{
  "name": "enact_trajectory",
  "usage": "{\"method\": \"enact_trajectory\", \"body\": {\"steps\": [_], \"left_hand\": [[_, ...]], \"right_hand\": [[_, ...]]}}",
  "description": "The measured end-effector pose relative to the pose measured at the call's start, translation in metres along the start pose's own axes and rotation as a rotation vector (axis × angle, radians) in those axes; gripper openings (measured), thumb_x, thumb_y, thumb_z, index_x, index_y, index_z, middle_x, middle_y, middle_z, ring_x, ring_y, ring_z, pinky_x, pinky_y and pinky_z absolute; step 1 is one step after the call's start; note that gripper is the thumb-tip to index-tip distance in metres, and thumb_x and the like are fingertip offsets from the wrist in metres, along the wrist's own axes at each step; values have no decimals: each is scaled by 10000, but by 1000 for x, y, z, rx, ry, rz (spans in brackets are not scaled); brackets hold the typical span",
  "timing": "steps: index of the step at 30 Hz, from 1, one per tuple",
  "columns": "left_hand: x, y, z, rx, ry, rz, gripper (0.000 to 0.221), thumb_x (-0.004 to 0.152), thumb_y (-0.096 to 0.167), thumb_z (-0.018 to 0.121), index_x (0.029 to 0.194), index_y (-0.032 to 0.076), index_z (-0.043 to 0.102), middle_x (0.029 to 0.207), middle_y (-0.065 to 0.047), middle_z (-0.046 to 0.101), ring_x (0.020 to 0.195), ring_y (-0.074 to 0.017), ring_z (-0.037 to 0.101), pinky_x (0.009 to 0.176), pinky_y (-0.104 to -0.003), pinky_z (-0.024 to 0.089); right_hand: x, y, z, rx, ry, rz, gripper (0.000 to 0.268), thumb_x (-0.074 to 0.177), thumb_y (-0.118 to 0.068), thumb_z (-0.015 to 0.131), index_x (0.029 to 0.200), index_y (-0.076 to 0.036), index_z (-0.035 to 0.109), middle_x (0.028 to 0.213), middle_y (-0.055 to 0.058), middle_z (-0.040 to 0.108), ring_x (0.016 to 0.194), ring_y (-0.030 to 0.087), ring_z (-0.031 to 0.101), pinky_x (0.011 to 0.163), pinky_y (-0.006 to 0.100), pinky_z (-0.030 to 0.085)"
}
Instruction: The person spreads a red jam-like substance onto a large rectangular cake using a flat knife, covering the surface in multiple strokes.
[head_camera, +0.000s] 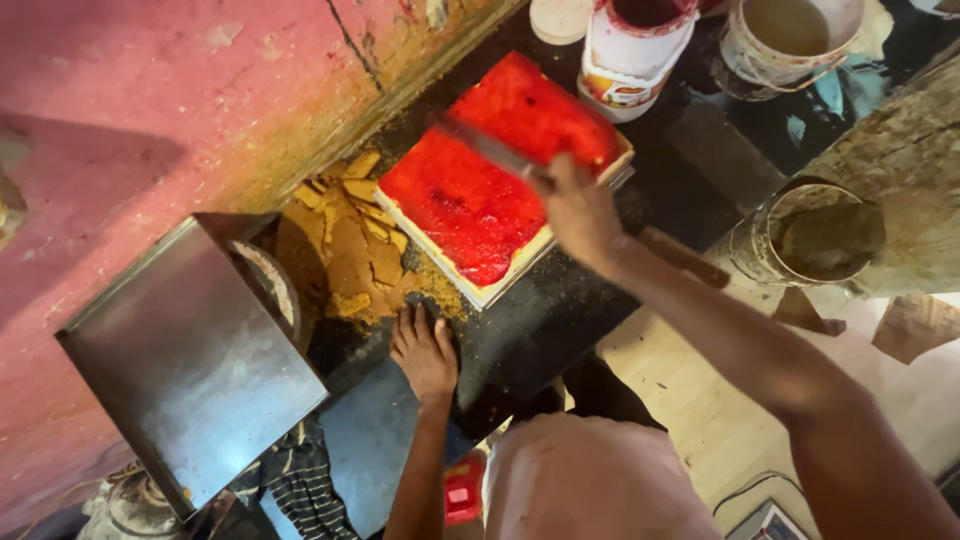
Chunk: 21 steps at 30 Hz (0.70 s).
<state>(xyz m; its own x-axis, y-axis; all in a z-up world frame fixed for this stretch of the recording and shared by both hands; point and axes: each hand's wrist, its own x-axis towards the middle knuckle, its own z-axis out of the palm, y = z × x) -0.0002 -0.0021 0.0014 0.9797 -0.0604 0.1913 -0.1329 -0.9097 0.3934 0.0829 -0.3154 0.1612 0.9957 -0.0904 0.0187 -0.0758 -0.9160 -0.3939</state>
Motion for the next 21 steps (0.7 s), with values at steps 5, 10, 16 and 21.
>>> {"method": "enact_trajectory", "body": {"steps": [5,10,16,21], "left_hand": [[-1,3,0,1,5,-10,514,1052,356,486,1447,30,523,1539,-174,468,1473,-365,353,1178,-538,256],[4,6,4,67,7,-24,525,1041,363,487,1451,37,520,1532,-175,468,1462,-373,354,1163,-539,256],[2,9,3,70,2,-36,523,1047,363,474,1459,44,516,1538,-174,470,1456,-367,371,1163,-530,268],[5,14,3,61,16,-59,518,1045,342,464,1460,36,516,1533,-175,475,1457,-377,375,1158,-531,266]], "right_hand": [[-12,67,-30,-183,348,-145,374,1005,-86,651,1369,-171,634,1116,122,527,904,349,646,675,475,556],[-41,66,-17,200,205,-225,458,929,-28,577,1374,-120,634,1109,144,539,812,318,652,670,438,579],[42,69,-16,40,20,-19,265,1139,-130,546,1384,-40,595,1096,171,508,847,337,650,619,430,588],[-8,96,-38,80,48,-191,410,958,-46,574,1362,-91,627,1183,186,483,837,316,683,644,390,631]]}}
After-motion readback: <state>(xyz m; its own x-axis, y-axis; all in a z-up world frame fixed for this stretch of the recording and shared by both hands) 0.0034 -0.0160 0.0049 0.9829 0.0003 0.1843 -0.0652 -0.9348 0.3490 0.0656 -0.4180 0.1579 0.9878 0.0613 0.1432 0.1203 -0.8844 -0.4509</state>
